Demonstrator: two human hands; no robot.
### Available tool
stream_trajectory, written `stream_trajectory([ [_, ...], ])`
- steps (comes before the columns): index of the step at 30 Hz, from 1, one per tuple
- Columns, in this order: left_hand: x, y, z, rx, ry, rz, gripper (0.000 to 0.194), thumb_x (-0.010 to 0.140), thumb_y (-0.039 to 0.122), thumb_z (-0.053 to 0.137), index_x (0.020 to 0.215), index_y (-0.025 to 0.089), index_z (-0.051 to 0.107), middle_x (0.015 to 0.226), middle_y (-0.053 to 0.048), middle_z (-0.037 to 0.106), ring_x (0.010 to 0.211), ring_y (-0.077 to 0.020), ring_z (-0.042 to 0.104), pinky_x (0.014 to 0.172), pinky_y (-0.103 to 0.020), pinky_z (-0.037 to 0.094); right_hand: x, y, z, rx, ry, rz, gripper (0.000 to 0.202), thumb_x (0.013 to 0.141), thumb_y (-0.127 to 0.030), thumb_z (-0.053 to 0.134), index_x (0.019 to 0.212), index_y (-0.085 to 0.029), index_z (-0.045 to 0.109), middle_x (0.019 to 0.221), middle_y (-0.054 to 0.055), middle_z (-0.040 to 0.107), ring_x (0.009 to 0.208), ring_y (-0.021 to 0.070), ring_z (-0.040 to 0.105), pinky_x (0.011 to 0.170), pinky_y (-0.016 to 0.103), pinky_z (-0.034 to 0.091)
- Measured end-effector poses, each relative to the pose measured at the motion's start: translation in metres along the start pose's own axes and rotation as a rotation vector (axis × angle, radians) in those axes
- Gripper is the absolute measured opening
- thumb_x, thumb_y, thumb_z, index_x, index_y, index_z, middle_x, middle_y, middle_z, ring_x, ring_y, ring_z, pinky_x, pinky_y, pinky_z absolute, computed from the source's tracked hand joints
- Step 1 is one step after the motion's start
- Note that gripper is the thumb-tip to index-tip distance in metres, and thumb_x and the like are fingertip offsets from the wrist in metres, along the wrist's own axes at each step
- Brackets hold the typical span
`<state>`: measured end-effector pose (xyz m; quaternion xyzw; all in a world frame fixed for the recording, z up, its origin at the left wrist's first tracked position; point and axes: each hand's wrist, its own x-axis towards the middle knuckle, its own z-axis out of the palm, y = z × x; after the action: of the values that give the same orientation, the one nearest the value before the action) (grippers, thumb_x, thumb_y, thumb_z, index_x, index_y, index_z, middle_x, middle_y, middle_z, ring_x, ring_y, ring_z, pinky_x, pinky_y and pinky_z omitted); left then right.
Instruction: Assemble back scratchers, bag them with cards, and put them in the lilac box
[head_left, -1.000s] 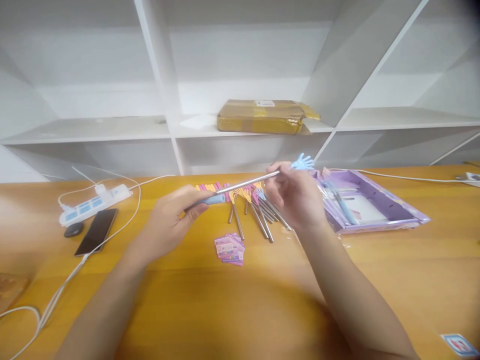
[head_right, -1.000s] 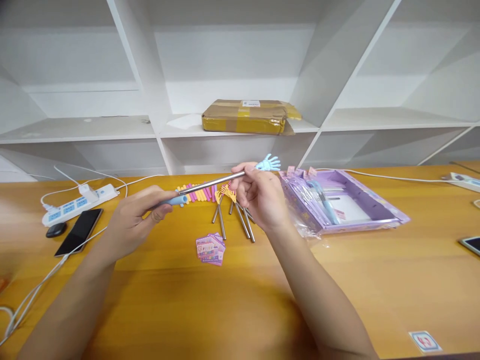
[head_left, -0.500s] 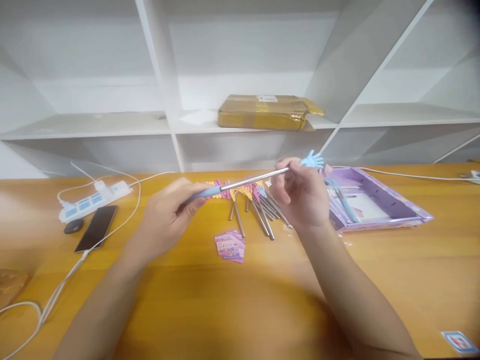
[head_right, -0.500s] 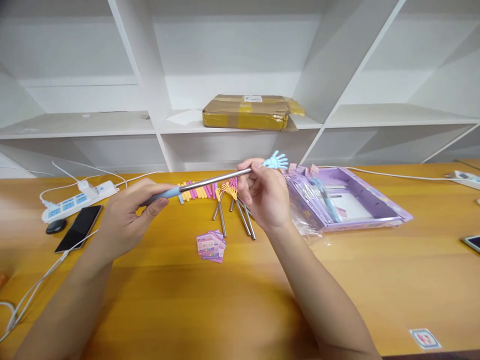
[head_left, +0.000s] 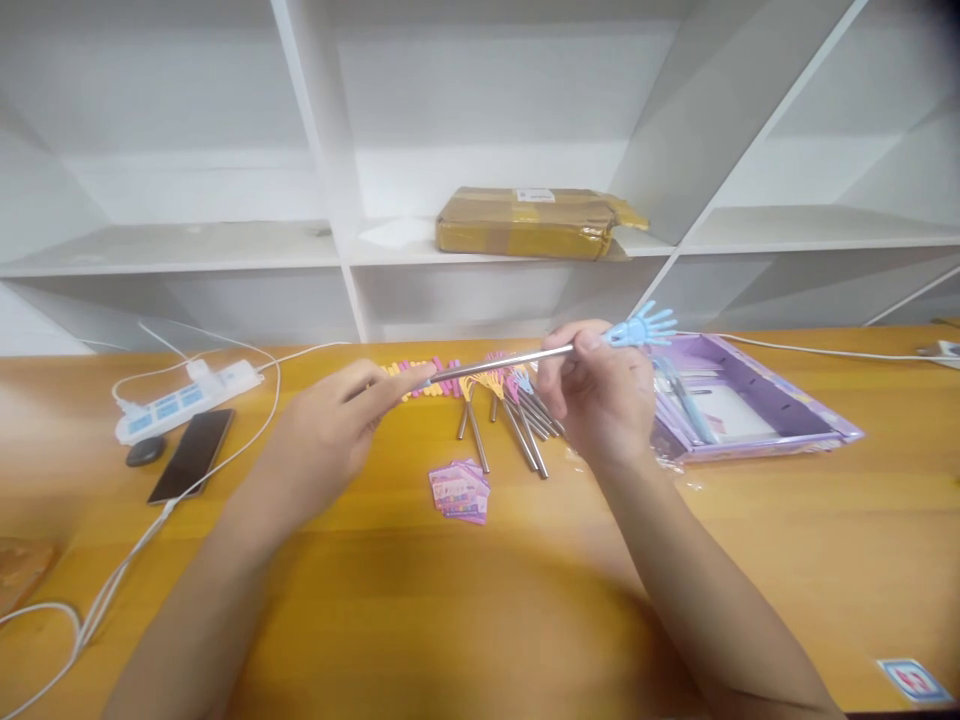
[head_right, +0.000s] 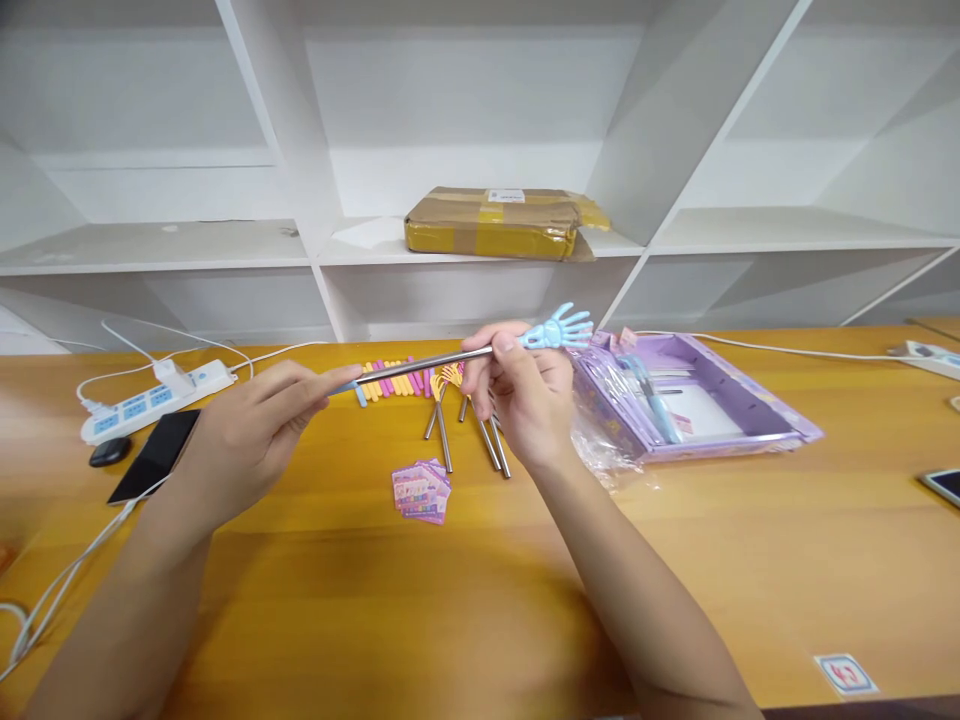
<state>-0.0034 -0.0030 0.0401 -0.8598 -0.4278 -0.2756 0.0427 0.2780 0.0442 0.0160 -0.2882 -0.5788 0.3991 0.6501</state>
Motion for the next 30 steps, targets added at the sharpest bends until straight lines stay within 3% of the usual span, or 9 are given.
stream_trajectory([
  [3,0.002,-0.002,0.000,0.036,-0.013,-0.019,0.058,0.102,0.009,0.038,0.150,0.037,0.055,0.093,-0.002,0.060,0.078,-0.0163,0.055,0.072,-0.029,0.045,0.002,0.001,0.000,0.041,-0.029,0.028,0.029,0.098,-0.054,0.062,0.095,-0.025,0.066,0.061,-0.004,0.057,0.040,0.0097,0.042,0.042,0.028,0.032],
  [8,0.004,-0.005,-0.001,0.093,-0.032,-0.091,0.057,0.101,0.008,0.038,0.148,0.037,0.054,0.088,-0.002,0.055,0.074,-0.0173,0.053,0.069,-0.029,0.041,0.010,-0.002,-0.007,0.193,-0.192,0.173,0.023,0.093,-0.046,0.067,0.099,-0.024,0.068,0.056,-0.007,0.052,0.036,0.0079,0.036,0.039,0.026,0.025],
  [15,0.004,-0.011,-0.009,0.114,-0.018,-0.126,0.046,0.106,0.017,0.037,0.144,0.035,0.057,0.093,-0.003,0.062,0.076,-0.0186,0.057,0.069,-0.031,0.044,0.019,-0.015,-0.022,0.237,-0.182,0.228,0.030,0.087,-0.052,0.070,0.101,-0.026,0.064,0.057,-0.010,0.044,0.038,0.0075,0.031,0.039,0.026,0.025],
  [21,0.002,-0.015,-0.015,0.123,-0.027,-0.141,0.047,0.106,0.019,0.036,0.144,0.036,0.058,0.093,-0.003,0.064,0.074,-0.0184,0.058,0.067,-0.031,0.044,0.021,-0.010,-0.031,-0.053,-0.054,0.102,0.030,0.091,-0.044,0.074,0.114,-0.029,0.062,0.058,-0.009,0.046,0.043,0.0101,0.041,0.045,0.026,0.030],
  [25,-0.001,-0.016,-0.015,0.068,-0.031,-0.083,0.046,0.107,0.019,0.041,0.145,0.040,0.059,0.102,-0.003,0.068,0.081,-0.0174,0.062,0.070,-0.030,0.045,0.015,-0.007,-0.029,-0.223,0.010,-0.050,0.021,0.098,-0.047,0.068,0.102,-0.026,0.063,0.060,-0.006,0.045,0.048,0.0111,0.043,0.048,0.026,0.032],
  [30,-0.004,-0.017,-0.018,0.058,0.021,-0.039,0.046,0.108,0.017,0.046,0.144,0.042,0.060,0.103,-0.001,0.068,0.085,-0.0150,0.063,0.072,-0.028,0.044,0.011,-0.007,-0.026,-0.354,0.042,-0.092,0.024,0.102,-0.049,0.063,0.094,-0.026,0.061,0.059,-0.005,0.044,0.049,0.0122,0.043,0.048,0.027,0.032],
])
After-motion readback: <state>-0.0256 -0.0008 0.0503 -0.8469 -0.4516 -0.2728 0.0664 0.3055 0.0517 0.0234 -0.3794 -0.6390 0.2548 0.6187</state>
